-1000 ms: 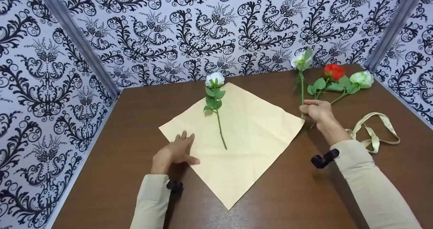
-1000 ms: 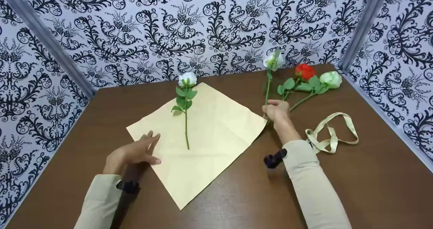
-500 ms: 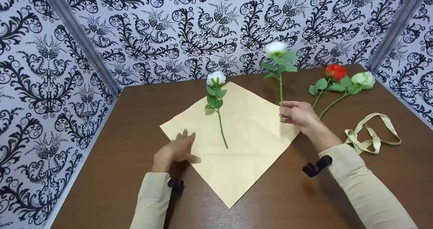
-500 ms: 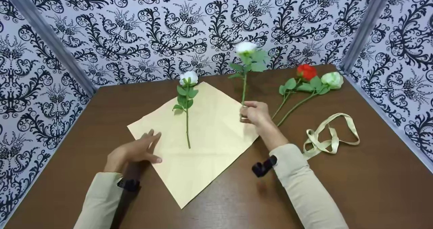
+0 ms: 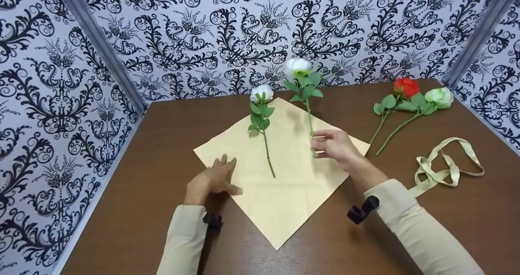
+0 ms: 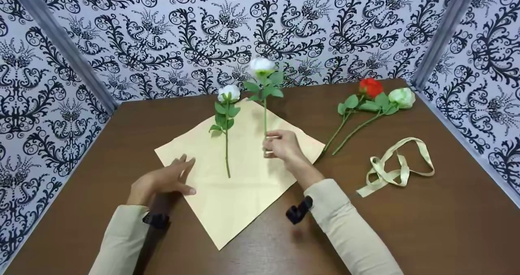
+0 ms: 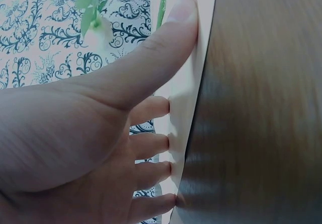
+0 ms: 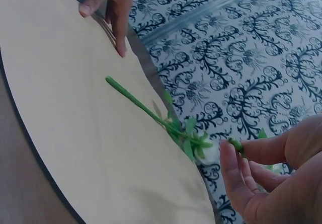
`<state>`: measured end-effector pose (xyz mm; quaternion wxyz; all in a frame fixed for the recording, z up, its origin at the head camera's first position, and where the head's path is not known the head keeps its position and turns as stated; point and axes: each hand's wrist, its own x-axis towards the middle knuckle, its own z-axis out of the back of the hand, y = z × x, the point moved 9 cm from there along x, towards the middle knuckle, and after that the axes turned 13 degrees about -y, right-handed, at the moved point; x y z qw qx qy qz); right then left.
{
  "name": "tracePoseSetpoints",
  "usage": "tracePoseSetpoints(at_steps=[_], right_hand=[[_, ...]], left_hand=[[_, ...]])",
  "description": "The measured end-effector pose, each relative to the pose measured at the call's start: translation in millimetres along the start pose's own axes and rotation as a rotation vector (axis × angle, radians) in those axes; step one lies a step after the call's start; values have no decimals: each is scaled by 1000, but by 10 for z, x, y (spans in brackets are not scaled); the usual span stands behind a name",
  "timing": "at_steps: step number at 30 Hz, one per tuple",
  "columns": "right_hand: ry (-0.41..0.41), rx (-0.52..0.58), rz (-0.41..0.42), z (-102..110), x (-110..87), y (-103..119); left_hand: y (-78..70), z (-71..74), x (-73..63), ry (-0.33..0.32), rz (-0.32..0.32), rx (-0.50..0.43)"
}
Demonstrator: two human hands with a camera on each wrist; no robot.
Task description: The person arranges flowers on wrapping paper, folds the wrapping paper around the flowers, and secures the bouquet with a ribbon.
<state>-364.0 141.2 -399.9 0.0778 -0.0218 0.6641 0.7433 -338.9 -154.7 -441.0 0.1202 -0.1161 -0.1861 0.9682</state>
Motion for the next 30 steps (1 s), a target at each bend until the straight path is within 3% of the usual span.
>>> tracePoseSetpoints(at_steps=[13,26,30], right_hand=[[-18,35,-26,-512,15,-169],[-69,-9,-22,-781,81,-269],[-74,-73,-3,-830,102,-320]], left_hand=[[-16,4,-15,4,14,-5],[10,-5,2,9,16,-5],[11,-1,-6,11,20,-3]])
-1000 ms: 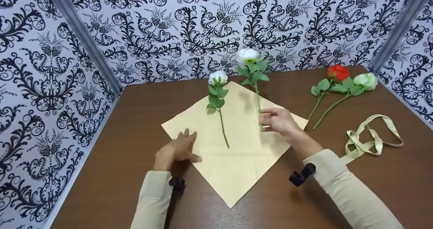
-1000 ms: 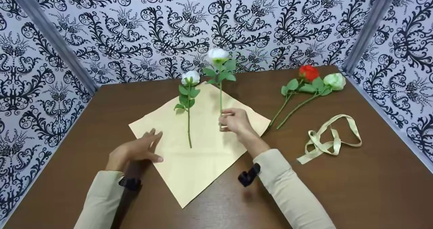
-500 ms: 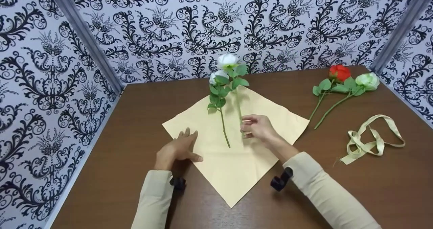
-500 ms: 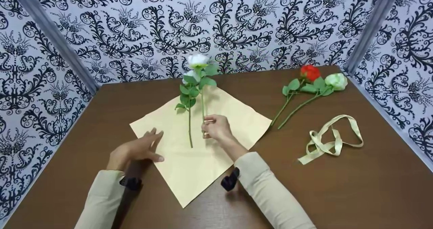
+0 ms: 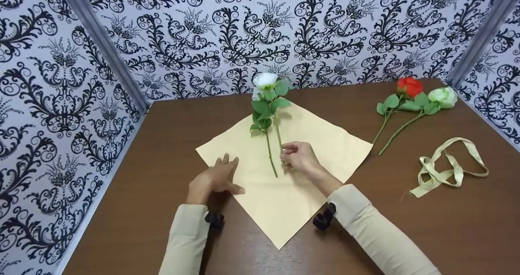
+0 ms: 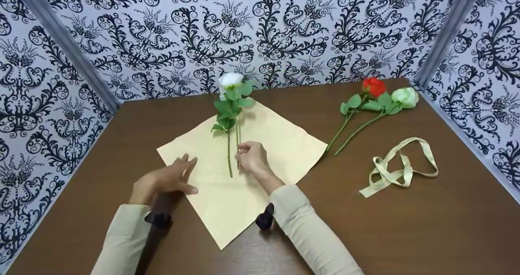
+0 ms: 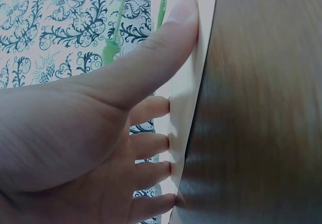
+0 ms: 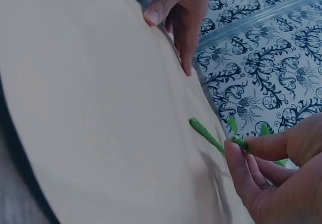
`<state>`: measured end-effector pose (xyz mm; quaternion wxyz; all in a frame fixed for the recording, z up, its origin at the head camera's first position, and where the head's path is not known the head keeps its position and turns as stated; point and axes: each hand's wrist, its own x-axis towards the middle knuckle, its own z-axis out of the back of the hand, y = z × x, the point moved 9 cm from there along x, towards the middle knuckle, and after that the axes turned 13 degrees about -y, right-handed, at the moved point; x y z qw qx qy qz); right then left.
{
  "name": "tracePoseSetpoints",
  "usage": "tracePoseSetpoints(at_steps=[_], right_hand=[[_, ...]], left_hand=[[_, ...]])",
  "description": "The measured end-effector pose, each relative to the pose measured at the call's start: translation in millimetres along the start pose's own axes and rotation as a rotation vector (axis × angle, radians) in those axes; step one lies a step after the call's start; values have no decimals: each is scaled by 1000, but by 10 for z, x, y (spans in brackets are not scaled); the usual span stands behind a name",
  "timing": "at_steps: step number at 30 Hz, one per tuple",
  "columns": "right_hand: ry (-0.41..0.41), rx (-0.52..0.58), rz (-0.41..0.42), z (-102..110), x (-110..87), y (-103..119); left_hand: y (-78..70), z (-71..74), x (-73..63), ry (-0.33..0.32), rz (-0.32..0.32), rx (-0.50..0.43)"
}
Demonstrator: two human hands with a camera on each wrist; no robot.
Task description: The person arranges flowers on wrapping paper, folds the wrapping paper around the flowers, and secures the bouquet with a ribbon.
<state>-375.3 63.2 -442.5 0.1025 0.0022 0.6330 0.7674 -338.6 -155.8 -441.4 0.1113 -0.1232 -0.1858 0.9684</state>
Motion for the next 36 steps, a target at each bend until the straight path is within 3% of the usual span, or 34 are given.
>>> tracePoseSetpoints(at_steps=[6,13,24,36], right_hand=[[-1,-80,1,-17,25,-61],[28,-72,-21,-58,-2,-41],[3,-114,54,-109,-37,53],[17,-196,27,-100,-14,-34]], left_hand=[[-2,-3,3,2,4,3],[5,6,0,2,14,1],[-10,14,-9,-2,-7,14],[6,0,-6,-2,16,-7]])
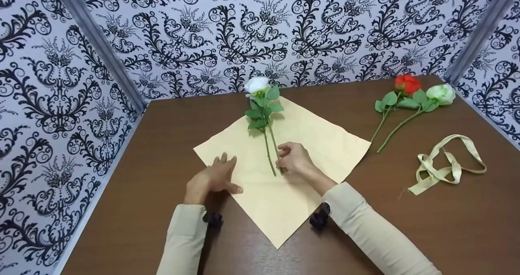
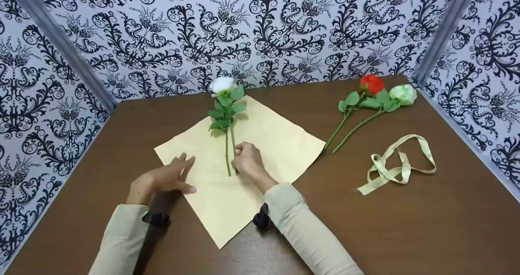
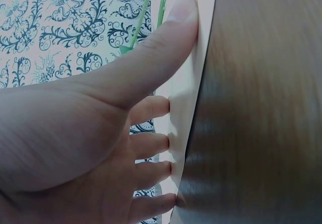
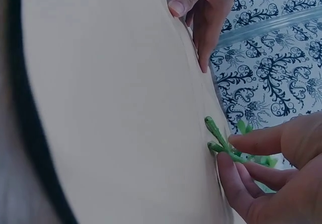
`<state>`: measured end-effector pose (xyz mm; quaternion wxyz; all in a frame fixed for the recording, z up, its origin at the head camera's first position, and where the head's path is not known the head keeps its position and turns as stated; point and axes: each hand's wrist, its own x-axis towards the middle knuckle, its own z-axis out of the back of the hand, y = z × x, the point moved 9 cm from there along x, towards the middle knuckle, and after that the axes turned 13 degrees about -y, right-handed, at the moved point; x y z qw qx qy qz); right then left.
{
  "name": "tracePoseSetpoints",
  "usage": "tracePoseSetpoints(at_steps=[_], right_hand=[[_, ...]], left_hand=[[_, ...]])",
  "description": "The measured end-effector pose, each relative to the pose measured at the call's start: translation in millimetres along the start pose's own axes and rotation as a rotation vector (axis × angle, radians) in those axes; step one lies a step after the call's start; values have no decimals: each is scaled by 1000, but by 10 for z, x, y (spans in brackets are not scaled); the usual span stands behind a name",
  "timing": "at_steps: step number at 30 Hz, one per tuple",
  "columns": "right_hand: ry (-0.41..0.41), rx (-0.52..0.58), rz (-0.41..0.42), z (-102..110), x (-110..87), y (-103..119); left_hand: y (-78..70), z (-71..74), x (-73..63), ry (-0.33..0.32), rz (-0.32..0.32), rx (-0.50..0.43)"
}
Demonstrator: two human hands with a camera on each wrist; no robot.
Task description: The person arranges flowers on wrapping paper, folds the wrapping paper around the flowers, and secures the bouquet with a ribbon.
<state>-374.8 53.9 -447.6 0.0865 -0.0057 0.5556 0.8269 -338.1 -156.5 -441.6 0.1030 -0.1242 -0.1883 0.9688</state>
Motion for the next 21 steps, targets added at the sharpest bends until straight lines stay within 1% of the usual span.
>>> tracePoseSetpoints(at_steps=[3,10,14,19,21], right_hand=[[-1,-19,11,13,-7,28],[10,-34,66,63,-34,82],[-53,-74,124,196,-9,119],[-138,-148,209,446,91,183],[-164,-162,228,557,138,199]], left_hand=[[2,0,3,1,-2,4],[-1,-17,10,12,-32,18],[0,-23,22,10,-36,20],[-6,-12,23,3,-44,16],[-10,-3,18,0,-46,15]])
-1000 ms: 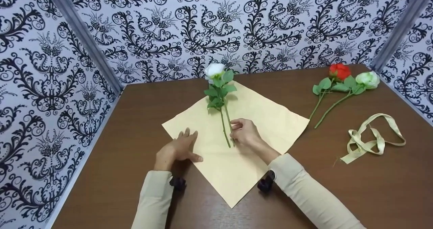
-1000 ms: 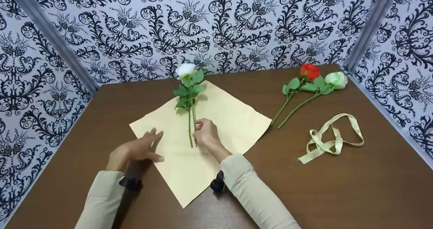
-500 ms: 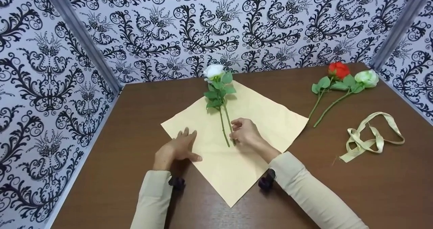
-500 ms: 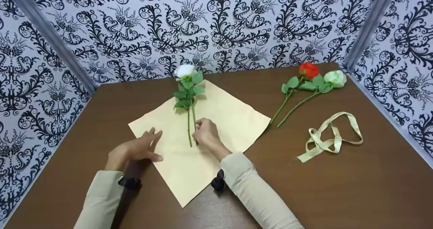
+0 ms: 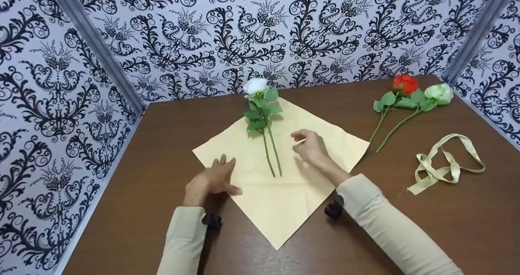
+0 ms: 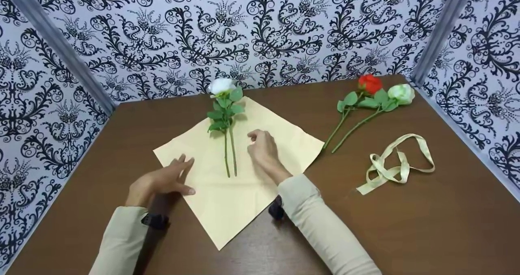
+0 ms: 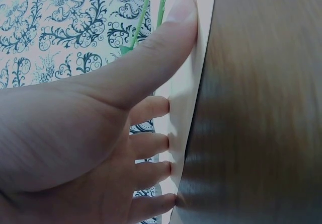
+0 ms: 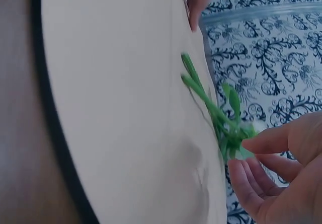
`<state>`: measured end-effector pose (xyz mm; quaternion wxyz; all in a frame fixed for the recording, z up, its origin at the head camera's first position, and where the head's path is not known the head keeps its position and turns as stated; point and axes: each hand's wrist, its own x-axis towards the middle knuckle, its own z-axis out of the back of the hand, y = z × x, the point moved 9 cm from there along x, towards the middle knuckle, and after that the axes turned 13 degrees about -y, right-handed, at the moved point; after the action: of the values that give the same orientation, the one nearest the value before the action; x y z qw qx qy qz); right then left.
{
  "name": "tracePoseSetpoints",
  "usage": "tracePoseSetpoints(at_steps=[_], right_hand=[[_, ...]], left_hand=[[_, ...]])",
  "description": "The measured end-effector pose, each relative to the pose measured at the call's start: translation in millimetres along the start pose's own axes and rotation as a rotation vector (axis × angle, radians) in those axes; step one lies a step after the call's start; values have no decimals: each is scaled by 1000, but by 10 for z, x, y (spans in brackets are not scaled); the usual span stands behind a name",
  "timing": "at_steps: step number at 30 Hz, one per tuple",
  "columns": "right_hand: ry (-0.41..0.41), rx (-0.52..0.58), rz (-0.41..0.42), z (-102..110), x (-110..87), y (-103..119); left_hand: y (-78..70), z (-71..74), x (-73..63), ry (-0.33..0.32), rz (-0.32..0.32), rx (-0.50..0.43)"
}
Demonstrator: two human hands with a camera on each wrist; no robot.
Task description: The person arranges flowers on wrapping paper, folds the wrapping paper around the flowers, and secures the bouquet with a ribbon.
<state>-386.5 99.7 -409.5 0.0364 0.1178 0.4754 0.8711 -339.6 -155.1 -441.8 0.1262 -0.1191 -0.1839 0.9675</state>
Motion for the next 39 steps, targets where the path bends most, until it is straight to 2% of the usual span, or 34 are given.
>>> tracePoseSetpoints(at_steps=[7,18,23,27,31,39], right_hand=[[-90,-66,63,343,166,-107],[-199,-164,46,856,350,-410],[-237,-186,33,1066,416,-503],[-249,-198,30,1188,453,-547],[-226,-226,18,1257,478,-623],[-217,-293,-38,1431,528,-856]], left_hand=[[9,2,-5,-1,9,-7],[21,-20,-25,16,58,-27],[26,-17,-25,17,56,-22],[28,-8,-22,14,54,-21],[25,-8,-12,13,44,-13],[12,-16,4,15,30,4]])
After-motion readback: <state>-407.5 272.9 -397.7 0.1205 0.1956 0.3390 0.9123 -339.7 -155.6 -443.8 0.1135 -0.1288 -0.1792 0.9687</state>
